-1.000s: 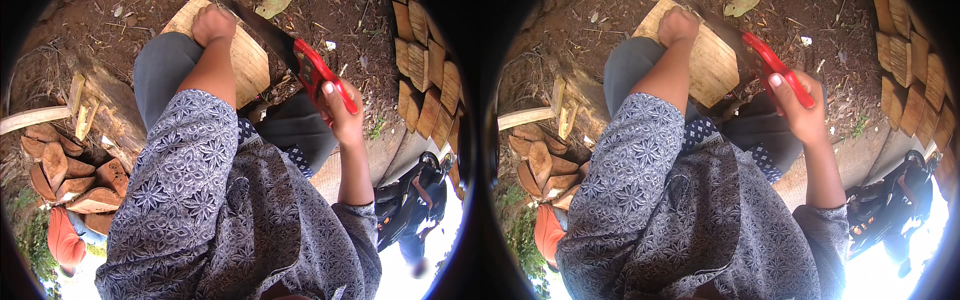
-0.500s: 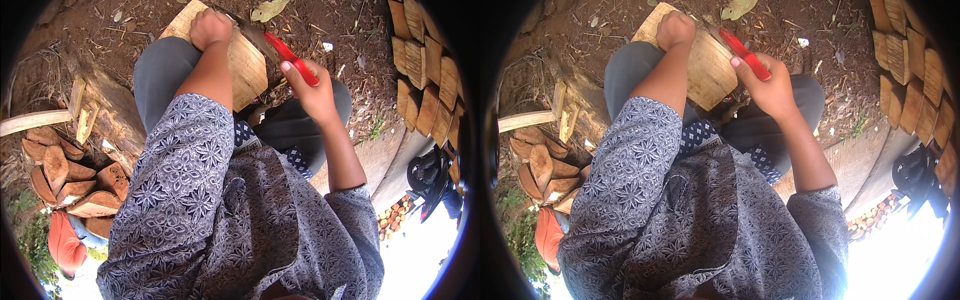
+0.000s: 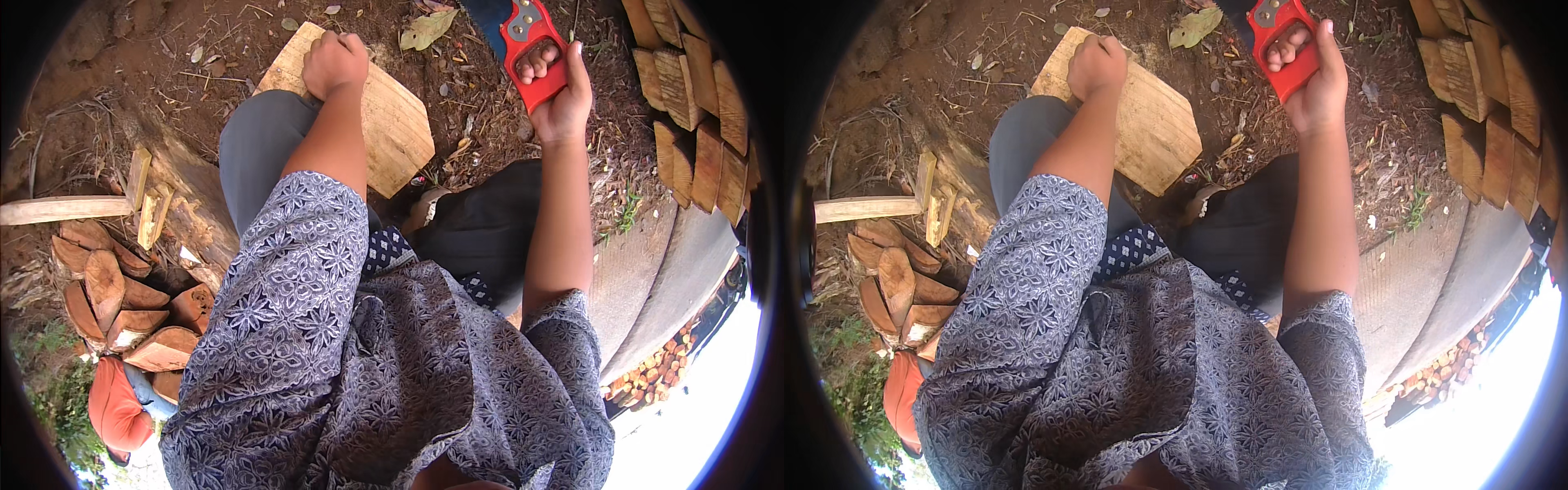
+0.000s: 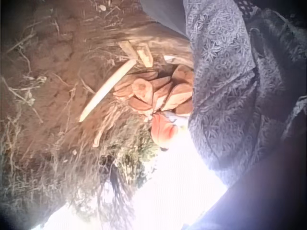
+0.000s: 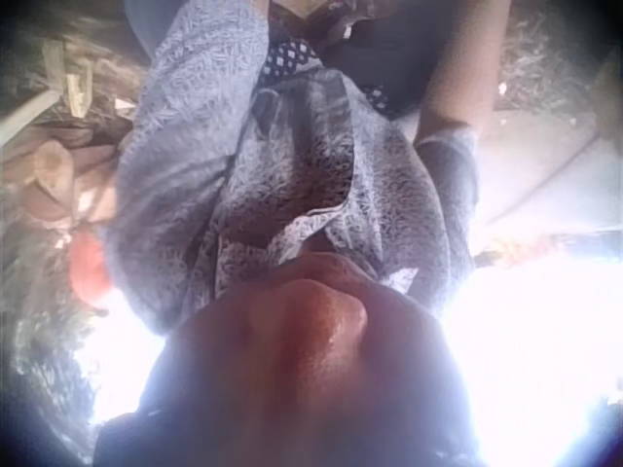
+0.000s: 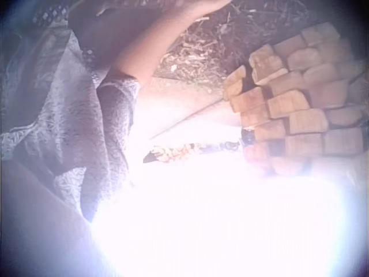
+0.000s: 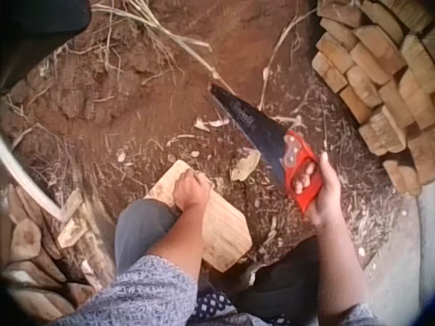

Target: The person sits on the ground and uses a hand saw to cut a piece of wood. They hold the wood steady with one hand and saw through it with the other, then inspect the cut piece.

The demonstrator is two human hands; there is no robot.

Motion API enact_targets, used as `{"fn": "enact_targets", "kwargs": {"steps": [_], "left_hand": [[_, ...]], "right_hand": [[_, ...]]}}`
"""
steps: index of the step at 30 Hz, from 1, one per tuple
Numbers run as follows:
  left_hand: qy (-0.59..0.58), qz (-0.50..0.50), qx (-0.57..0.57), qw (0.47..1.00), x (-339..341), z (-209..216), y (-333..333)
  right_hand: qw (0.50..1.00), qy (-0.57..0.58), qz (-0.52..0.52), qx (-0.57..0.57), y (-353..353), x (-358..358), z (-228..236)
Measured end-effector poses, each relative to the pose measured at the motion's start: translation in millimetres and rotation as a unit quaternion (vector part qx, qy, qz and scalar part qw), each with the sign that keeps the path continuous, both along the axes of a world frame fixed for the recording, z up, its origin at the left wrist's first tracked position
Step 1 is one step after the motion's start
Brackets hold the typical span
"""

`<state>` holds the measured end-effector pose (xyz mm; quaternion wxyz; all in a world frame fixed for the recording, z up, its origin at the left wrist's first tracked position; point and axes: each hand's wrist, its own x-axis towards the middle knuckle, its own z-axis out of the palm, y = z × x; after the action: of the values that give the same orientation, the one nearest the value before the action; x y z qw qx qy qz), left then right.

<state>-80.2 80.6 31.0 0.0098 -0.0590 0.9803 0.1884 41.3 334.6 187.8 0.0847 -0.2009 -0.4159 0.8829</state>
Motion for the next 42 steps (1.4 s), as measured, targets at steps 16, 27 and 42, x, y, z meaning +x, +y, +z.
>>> {"fn": "enact_targets", "kwargs": {"steps": [16, 27, 42], "left_hand": [[0.02, -0.26, 0.177, 0.949, -8, 108, -46], [0.041, -0.366, 0.247, 0.896, 8, 143, -87], [-0.046, -0.246, 0.232, 0.94, -8, 113, -78]], "right_hand": [[0.999, 0.018, -0.001, 0.028, -17, -15, -31], [1.0, -0.012, -0.015, 0.024, -18, -11, -40], [0.996, 0.044, -0.066, 0.042, 8, 32, 19]]}}
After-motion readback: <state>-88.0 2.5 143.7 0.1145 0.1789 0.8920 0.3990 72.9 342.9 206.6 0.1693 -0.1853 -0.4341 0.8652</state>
